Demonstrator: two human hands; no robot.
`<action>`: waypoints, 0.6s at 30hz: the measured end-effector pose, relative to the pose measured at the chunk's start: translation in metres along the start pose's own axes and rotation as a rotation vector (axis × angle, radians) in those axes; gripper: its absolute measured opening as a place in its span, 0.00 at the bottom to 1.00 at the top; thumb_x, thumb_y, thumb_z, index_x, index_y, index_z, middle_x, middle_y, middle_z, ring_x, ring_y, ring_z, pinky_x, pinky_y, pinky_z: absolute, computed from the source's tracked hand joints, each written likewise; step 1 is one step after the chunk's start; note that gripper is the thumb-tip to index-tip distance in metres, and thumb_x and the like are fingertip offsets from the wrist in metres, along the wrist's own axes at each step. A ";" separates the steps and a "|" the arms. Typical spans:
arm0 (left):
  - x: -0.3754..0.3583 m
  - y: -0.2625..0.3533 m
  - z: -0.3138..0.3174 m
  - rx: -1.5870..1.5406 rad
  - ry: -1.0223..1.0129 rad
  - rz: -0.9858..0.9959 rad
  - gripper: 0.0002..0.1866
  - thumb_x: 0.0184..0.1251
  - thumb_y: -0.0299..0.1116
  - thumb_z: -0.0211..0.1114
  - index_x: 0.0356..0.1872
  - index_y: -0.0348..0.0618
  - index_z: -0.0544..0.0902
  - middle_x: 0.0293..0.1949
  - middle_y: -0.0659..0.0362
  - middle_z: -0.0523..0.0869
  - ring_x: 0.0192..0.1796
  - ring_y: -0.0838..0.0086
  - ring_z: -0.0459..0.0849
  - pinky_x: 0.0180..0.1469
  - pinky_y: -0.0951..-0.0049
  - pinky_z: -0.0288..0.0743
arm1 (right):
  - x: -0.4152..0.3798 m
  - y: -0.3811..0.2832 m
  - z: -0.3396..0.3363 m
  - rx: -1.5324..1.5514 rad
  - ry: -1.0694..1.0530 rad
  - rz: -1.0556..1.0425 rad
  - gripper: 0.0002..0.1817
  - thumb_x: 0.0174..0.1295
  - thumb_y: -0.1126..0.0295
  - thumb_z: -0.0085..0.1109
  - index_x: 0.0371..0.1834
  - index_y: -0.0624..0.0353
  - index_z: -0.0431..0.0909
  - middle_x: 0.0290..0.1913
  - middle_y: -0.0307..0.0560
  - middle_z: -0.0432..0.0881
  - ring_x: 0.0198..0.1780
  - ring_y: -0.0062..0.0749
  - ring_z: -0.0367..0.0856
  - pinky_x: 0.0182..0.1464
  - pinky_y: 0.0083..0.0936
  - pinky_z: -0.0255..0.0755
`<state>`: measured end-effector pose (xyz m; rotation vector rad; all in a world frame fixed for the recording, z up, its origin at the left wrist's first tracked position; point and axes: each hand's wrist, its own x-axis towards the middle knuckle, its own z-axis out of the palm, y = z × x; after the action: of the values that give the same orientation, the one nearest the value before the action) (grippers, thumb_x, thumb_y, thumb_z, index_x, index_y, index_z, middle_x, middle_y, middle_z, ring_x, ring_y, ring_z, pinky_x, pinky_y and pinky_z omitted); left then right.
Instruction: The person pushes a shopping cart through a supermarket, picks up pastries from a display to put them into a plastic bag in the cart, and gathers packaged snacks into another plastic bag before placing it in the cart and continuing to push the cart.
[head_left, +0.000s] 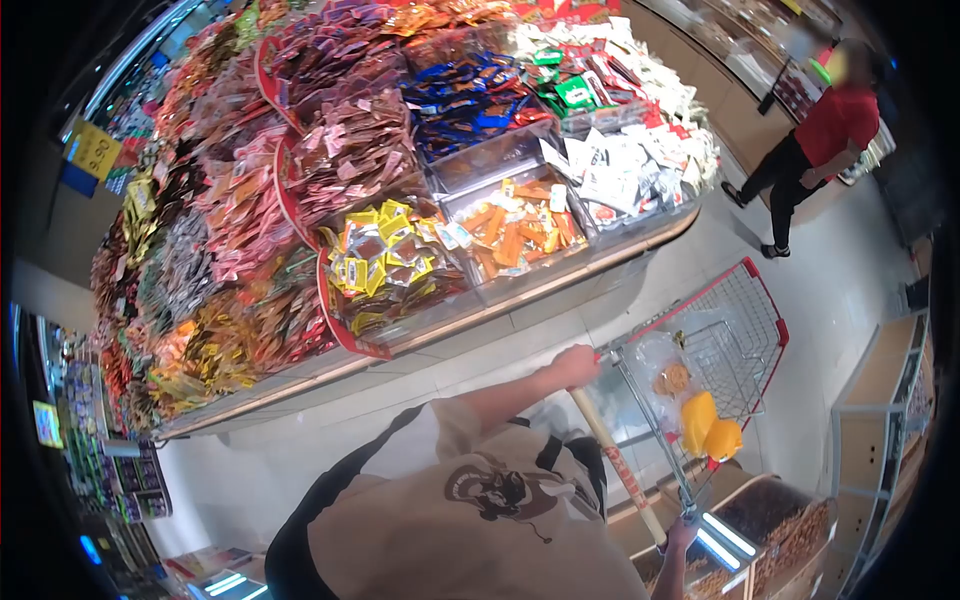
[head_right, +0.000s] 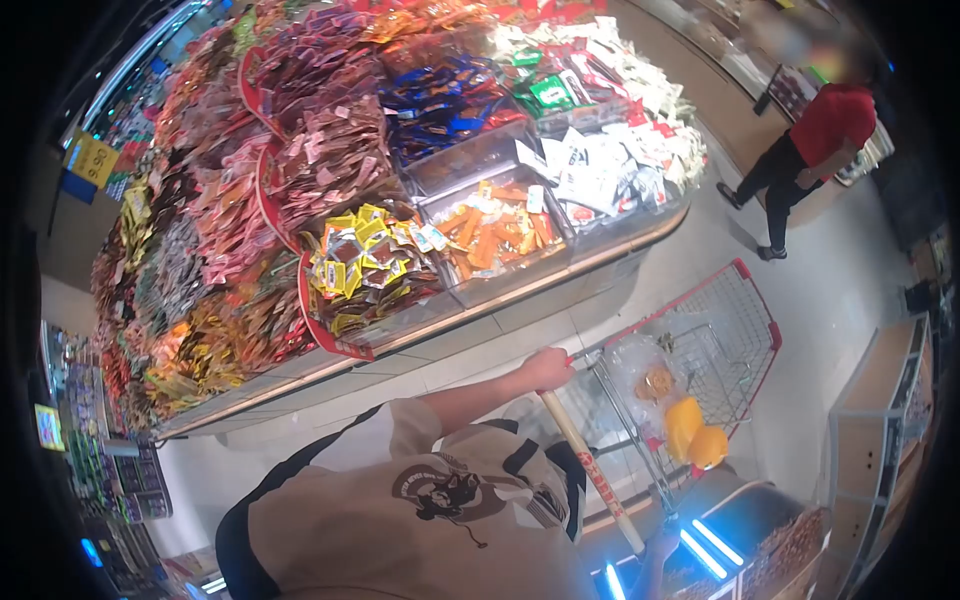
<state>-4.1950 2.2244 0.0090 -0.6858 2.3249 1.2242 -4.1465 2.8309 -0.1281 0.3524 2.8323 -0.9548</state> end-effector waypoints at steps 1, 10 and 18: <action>-0.001 0.006 0.000 0.011 -0.004 0.002 0.17 0.56 0.38 0.55 0.28 0.31 0.82 0.25 0.44 0.84 0.30 0.54 0.86 0.37 0.57 0.80 | 0.014 0.006 0.004 -0.016 -0.004 -0.020 0.13 0.50 0.78 0.54 0.41 0.66 0.69 0.25 0.49 0.75 0.20 0.30 0.76 0.21 0.27 0.70; 0.021 0.036 0.019 0.111 0.129 0.052 0.16 0.55 0.36 0.54 0.29 0.33 0.83 0.24 0.45 0.84 0.26 0.57 0.85 0.33 0.61 0.80 | 0.049 -0.054 -0.029 0.103 0.026 -0.022 0.15 0.50 0.76 0.51 0.42 0.70 0.72 0.31 0.60 0.77 0.35 0.52 0.79 0.43 0.41 0.72; 0.025 0.073 0.024 0.153 0.074 -0.039 0.14 0.54 0.31 0.52 0.29 0.31 0.84 0.26 0.44 0.84 0.25 0.57 0.85 0.33 0.60 0.81 | 0.063 -0.104 -0.061 0.045 -0.066 0.067 0.14 0.55 0.71 0.51 0.41 0.70 0.73 0.36 0.64 0.79 0.41 0.58 0.79 0.47 0.42 0.70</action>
<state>-4.2552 2.2749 0.0287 -0.7303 2.4235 1.0069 -4.2376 2.7989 -0.0324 0.4102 2.7254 -0.9994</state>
